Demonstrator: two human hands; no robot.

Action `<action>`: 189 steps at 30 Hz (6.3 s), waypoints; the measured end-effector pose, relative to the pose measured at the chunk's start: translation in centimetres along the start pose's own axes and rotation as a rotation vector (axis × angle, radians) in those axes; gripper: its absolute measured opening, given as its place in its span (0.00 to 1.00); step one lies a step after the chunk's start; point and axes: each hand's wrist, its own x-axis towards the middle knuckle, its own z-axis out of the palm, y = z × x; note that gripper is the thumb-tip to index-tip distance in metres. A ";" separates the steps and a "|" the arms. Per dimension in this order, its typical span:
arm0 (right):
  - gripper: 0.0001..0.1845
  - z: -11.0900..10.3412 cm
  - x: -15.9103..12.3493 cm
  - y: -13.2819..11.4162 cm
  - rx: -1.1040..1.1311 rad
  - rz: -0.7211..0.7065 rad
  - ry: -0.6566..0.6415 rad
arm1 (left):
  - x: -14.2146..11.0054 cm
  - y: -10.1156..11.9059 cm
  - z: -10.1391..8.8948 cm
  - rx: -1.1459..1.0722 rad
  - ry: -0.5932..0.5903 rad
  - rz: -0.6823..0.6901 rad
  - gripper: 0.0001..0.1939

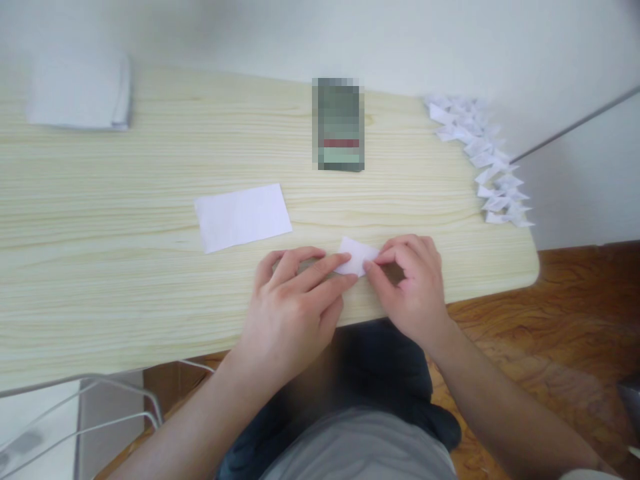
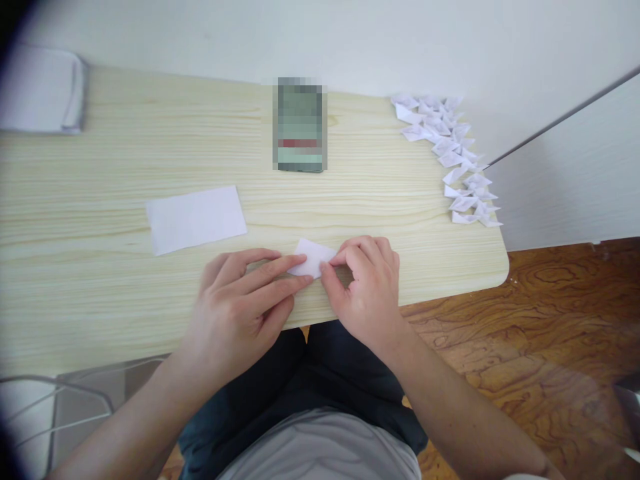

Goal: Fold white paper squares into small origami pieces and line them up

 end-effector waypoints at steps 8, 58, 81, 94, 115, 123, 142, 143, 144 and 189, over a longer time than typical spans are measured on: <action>0.06 -0.1 0.0 -0.1 -0.019 0.001 -0.016 | -0.3 0.1 0.1 0.007 -0.007 0.017 0.17; 0.02 0.0 -1.3 0.9 -0.057 -0.005 0.145 | -3.4 5.2 1.7 0.180 -0.015 -0.122 0.22; 0.04 -0.7 -2.2 1.0 0.002 -0.148 0.012 | -1.0 1.9 0.3 -0.002 0.029 -0.046 0.09; 0.03 -0.7 -2.9 0.5 0.047 -0.120 0.019 | 0.9 2.4 1.1 0.007 0.047 -0.237 0.06; 0.03 -0.5 -2.9 0.2 0.018 -0.103 0.026 | 1.3 2.4 1.1 0.020 0.028 -0.263 0.04; 0.02 -0.5 -3.0 0.1 0.018 -0.095 0.028 | 1.2 2.2 1.0 0.002 0.034 -0.263 0.03; 0.04 -0.5 -3.0 0.1 0.030 -0.105 0.042 | 0.5 1.1 1.2 -0.050 0.060 -0.192 0.07; 0.04 -0.4 -3.0 0.1 0.031 -0.109 0.047 | 0.4 1.0 1.2 -0.051 0.059 -0.186 0.07; 0.04 -0.4 -3.0 0.1 0.032 -0.111 0.052 | 0.4 0.9 1.2 -0.053 0.055 -0.179 0.07; 0.05 -0.1 -3.1 -0.5 0.011 -0.074 0.058 | 0.4 0.8 0.4 -0.051 -0.025 -0.134 0.12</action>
